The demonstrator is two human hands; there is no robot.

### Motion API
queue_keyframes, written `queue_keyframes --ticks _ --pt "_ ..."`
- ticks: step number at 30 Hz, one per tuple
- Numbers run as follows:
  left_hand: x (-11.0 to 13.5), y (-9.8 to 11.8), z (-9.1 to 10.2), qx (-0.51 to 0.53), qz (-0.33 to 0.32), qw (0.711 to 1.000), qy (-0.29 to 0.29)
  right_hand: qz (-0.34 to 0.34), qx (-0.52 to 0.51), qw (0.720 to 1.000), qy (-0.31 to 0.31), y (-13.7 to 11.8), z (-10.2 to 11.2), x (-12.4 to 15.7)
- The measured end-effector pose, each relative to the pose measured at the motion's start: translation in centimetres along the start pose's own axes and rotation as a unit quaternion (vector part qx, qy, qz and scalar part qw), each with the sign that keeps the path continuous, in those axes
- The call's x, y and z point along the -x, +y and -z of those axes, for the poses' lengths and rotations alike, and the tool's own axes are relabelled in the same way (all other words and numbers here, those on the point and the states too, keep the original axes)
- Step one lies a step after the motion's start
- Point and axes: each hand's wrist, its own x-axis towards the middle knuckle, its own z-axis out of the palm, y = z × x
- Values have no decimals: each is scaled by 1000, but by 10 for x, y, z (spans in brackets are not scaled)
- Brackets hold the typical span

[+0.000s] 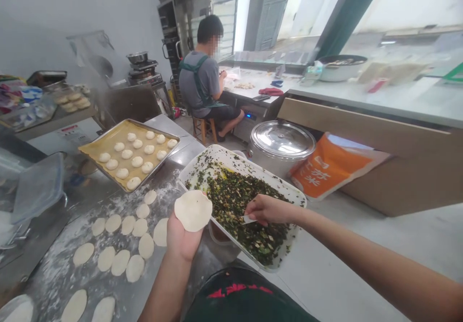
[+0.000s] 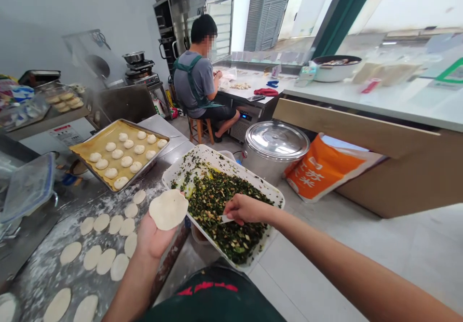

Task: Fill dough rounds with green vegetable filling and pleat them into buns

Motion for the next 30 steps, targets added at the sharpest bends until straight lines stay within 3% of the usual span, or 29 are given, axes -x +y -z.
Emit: queue_keyframes --ticks 4,8,12,15,19,24,27,30 --pt "-11 -11 -8 -5 -5 1000 -10 -7 -49 997 55 -14 13 22" --pt "-23 -34 -17 -17 10 1000 -24 13 -10 989 145 -44 20 40" --pt "-31 -57 -33 -8 54 997 -63 30 105 946 305 -59 -4 43" --pt "-32 -63 -39 -5 76 995 -58 68 203 901 377 -53 -32 38" --pt "-32 -62 -32 -4 107 993 -40 103 299 873 373 -42 -53 36" --pt "-34 -49 -17 -6 84 996 -37 95 307 899 297 -38 -29 50" --pt "-35 -35 -14 -8 8 1000 -16 23 296 909 292 -29 -8 46" --pt "-35 -27 -13 -8 -10 1000 -3 -65 355 897 254 -18 -7 24"
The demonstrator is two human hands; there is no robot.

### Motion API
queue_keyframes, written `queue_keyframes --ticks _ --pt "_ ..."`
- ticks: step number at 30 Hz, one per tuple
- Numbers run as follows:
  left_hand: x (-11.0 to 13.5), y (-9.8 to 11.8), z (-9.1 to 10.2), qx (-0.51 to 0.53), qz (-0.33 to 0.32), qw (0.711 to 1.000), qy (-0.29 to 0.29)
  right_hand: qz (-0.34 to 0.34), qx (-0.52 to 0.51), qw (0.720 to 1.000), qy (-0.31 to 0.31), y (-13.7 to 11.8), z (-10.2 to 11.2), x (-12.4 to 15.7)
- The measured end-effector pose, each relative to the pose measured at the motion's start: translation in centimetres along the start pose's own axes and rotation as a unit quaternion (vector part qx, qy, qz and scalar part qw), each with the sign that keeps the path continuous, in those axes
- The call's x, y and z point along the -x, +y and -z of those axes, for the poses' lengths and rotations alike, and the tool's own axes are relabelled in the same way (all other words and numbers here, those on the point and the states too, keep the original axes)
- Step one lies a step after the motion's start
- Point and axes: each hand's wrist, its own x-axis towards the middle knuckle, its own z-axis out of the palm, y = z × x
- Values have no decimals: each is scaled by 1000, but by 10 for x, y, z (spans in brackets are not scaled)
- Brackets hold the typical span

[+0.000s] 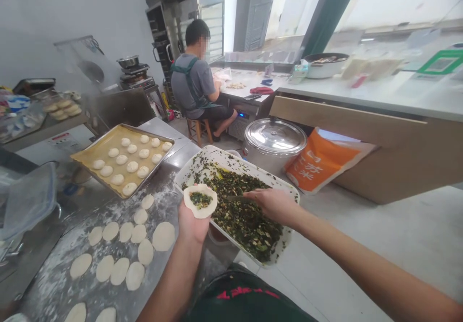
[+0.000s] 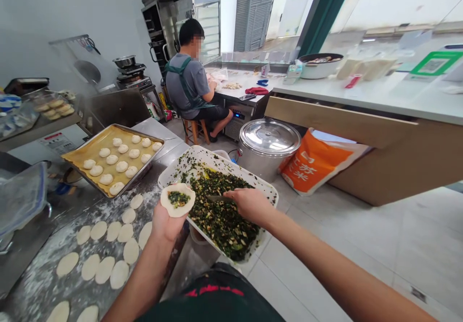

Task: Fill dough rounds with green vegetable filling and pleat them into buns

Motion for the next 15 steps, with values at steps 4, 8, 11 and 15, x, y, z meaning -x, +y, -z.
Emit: queue_keyframes --ticks 4,8,11,15 --pt "3 -2 5 -15 30 999 -6 50 50 995 -69 -20 -27 -17" --pt "3 -2 12 -7 36 999 -1 81 -21 991 -105 -26 -31 -19" --pt "1 1 14 -7 21 1000 1 78 -133 977 -150 -15 -25 -18" --pt "0 3 12 -10 11 1000 2 75 -297 930 -203 1 -20 -14"
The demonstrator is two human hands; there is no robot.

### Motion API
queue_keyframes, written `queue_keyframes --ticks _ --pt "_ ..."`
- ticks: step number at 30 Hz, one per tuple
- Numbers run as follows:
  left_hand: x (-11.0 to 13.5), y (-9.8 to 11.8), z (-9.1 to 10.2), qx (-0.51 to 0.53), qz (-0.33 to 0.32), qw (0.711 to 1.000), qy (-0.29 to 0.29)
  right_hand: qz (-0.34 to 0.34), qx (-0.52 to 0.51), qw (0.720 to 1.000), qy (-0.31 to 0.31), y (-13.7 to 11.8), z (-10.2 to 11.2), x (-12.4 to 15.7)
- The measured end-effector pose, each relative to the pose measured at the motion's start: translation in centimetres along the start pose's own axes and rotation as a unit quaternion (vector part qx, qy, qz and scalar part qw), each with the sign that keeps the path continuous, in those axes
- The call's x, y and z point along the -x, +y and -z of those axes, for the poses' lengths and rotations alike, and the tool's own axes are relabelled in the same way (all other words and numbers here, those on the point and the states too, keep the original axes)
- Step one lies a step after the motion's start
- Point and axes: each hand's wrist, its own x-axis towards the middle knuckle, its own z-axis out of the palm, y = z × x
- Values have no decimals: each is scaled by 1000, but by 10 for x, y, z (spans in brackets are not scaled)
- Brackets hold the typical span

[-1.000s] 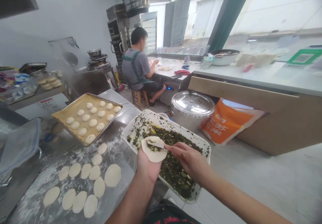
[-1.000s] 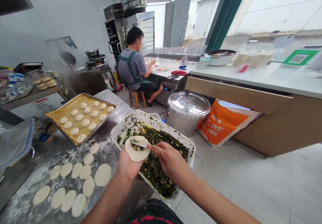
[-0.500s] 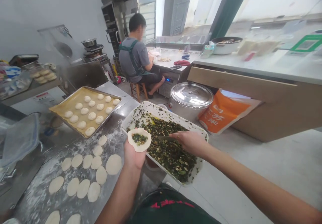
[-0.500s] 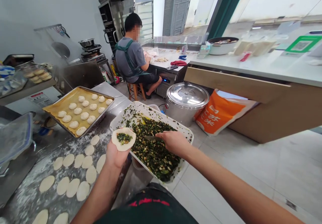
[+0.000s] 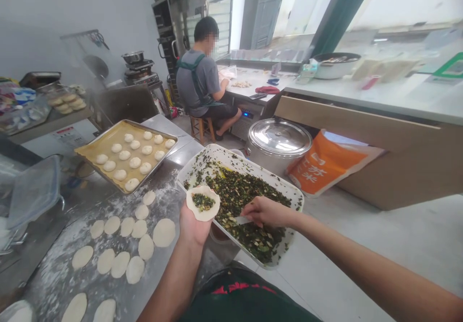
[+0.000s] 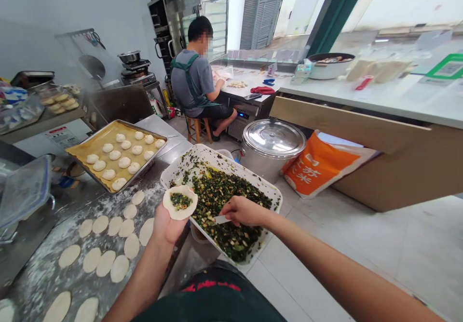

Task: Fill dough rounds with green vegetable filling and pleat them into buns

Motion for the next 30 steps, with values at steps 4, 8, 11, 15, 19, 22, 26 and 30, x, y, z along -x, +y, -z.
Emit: queue_keyframes --ticks 4,8,11,15,19,22,26,30 --pt "0 -2 -5 -5 -4 1000 0 6 -74 997 33 1 12 14" --pt "-3 -11 -9 -20 3 1000 2 7 -70 994 84 -11 32 31" --pt "-6 -23 -15 -29 29 999 -9 8 -35 988 150 -25 34 38" --pt "-5 -37 -24 -4 73 997 -28 26 61 956 287 -41 5 35" --pt "-3 -37 -26 3 109 994 -29 65 208 918 332 -46 -27 31" --pt "-5 -27 -21 -10 98 995 -9 75 254 916 302 -40 -24 34" --pt "-11 -8 -14 -19 10 1000 13 6 239 935 264 -23 -1 30" --pt "-12 0 -11 -18 4 1000 19 -65 317 930 176 -8 -5 3"
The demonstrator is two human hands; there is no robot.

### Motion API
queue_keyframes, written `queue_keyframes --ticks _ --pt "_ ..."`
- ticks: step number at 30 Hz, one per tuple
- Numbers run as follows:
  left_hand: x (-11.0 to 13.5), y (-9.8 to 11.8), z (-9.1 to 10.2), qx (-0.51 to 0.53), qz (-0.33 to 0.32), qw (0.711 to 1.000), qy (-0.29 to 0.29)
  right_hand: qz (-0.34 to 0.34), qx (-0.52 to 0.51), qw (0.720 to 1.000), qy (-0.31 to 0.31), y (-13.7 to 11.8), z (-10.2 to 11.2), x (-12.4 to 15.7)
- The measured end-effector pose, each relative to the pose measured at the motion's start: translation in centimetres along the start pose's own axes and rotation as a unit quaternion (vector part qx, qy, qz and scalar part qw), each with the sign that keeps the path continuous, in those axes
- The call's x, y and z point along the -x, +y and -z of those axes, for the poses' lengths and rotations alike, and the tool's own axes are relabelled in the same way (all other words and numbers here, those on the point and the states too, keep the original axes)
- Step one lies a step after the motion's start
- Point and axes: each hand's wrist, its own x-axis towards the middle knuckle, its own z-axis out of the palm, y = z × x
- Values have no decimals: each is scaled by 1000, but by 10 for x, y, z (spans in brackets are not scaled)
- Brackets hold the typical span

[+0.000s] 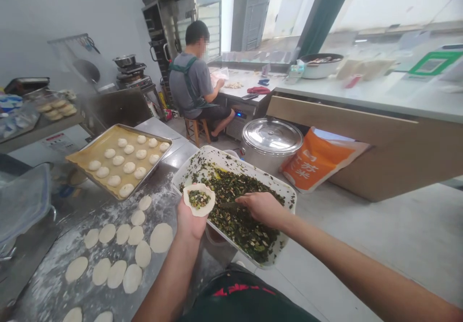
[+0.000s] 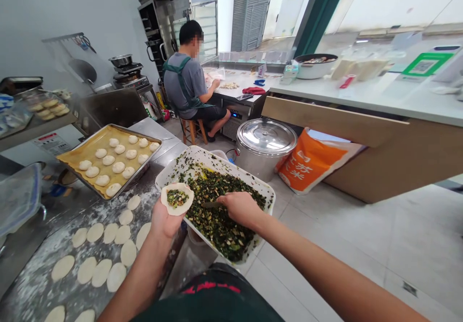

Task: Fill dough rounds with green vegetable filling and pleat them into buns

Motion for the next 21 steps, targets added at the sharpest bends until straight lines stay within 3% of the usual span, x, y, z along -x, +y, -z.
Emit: queue_keyframes --ticks 5,9,13,17,21 --pt "3 -3 6 6 6 1000 1 43 0 996 -77 -17 -20 -15" --pt "3 -3 8 11 -9 1000 -8 47 -147 981 -118 -8 -14 -13" --pt "3 -1 4 23 -26 999 -2 22 -326 928 -180 8 -8 -7" --pt "3 -3 -3 30 -32 999 9 -7 -415 897 -153 22 1 2" --pt "1 -10 -8 13 -25 999 28 -33 -412 906 -91 32 20 12"
